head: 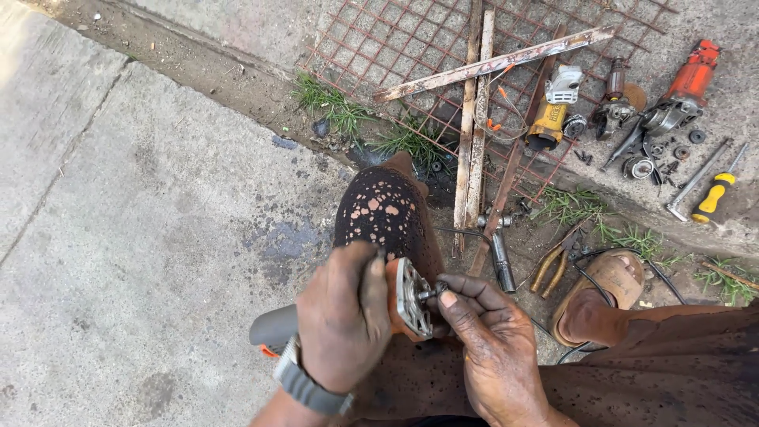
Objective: Adjusting and repairing the internal gear housing of an electric angle grinder using a screwdriver.
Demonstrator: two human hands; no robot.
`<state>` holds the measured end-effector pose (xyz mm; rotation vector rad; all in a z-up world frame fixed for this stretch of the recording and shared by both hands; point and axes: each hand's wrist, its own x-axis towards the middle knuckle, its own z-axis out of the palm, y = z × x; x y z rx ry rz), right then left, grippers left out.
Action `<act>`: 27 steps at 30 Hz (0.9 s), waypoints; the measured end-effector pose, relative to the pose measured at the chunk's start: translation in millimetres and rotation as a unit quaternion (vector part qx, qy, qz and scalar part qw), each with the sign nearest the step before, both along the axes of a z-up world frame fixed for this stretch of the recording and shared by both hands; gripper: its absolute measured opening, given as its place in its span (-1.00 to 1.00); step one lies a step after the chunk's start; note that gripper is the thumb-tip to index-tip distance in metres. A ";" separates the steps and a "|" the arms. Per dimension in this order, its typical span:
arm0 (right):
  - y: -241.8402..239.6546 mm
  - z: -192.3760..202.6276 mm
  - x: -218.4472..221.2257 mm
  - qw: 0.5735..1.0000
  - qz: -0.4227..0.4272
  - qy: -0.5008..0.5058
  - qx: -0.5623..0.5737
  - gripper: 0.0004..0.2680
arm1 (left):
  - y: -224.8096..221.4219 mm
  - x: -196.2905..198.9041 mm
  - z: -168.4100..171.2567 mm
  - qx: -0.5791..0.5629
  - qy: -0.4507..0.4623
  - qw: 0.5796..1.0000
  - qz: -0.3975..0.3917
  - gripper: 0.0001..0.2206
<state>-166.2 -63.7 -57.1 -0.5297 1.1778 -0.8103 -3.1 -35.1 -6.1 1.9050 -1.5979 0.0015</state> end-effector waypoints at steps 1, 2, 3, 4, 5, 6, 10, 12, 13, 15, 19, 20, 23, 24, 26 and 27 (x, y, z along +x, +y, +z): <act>2.4 -1.6 0.1 1.000 -0.005 -0.008 -0.025 -0.76 | 6.2 -9.7 -1.0 -0.034 0.017 0.999 0.013 -0.88; 5.2 -3.3 0.1 0.999 -0.010 -0.016 -0.050 -0.78 | 12.9 -19.5 -2.1 -0.067 0.035 0.997 0.026 -0.90; 6.4 -5.4 -1.3 0.999 -0.011 -0.016 -0.049 -0.78 | 14.9 -22.4 -7.3 -0.066 0.035 0.997 0.026 -0.90; 7.4 -7.6 -2.9 0.998 -0.005 -0.015 -0.057 -0.79 | 17.0 -25.5 -12.8 -0.079 0.049 0.995 0.040 -0.88; 8.7 -9.8 -4.5 0.998 0.000 -0.013 -0.065 -0.80 | 19.3 -28.6 -18.3 -0.092 0.064 0.992 0.054 -0.85; 8.3 -7.7 -3.3 0.998 0.001 -0.012 -0.064 -0.80 | 14.0 -25.7 -16.2 -0.091 0.064 0.992 0.055 -0.85; 1.9 -2.2 3.7 0.999 -0.023 -0.041 -0.007 -0.78 | -13.6 -8.0 -9.1 0.029 0.058 0.997 0.045 -0.87; -6.1 2.1 8.2 0.998 -0.031 -0.054 0.011 -0.78 | -30.5 2.9 -6.0 0.080 0.080 0.993 0.041 -0.88; -11.2 5.6 10.5 0.998 -0.028 -0.050 0.039 -0.78 | -38.7 7.9 -4.6 0.119 0.094 0.988 0.020 -0.88; -19.5 10.2 13.0 0.996 -0.025 -0.046 0.066 -0.77 | -55.5 16.6 -2.5 0.157 0.108 0.982 -0.002 -0.88; -29.7 9.5 16.0 0.990 -0.022 -0.043 0.131 -0.80 | -84.8 31.9 -10.3 0.338 0.145 0.929 -0.030 -0.80; -30.6 8.5 17.4 0.987 -0.026 -0.044 0.150 -0.83 | -89.9 35.7 -14.5 0.385 0.148 0.910 -0.050 -0.80; -39.1 9.0 23.5 0.981 -0.038 -0.040 0.186 -0.79 | -109.6 44.1 -16.1 0.407 0.183 0.892 -0.077 -0.74; -40.0 2.5 25.5 0.981 -0.040 -0.040 0.186 -0.79 | -114.8 48.4 -22.7 0.408 0.182 0.891 -0.079 -0.74; -40.6 -11.1 27.5 0.981 -0.049 -0.079 0.173 -0.84 | -124.5 55.4 -38.0 0.392 0.211 0.888 -0.112 -0.76; -41.6 -12.4 26.6 0.980 -0.052 -0.076 0.176 -0.84 | -126.5 53.0 -38.2 0.396 0.213 0.886 -0.114 -0.76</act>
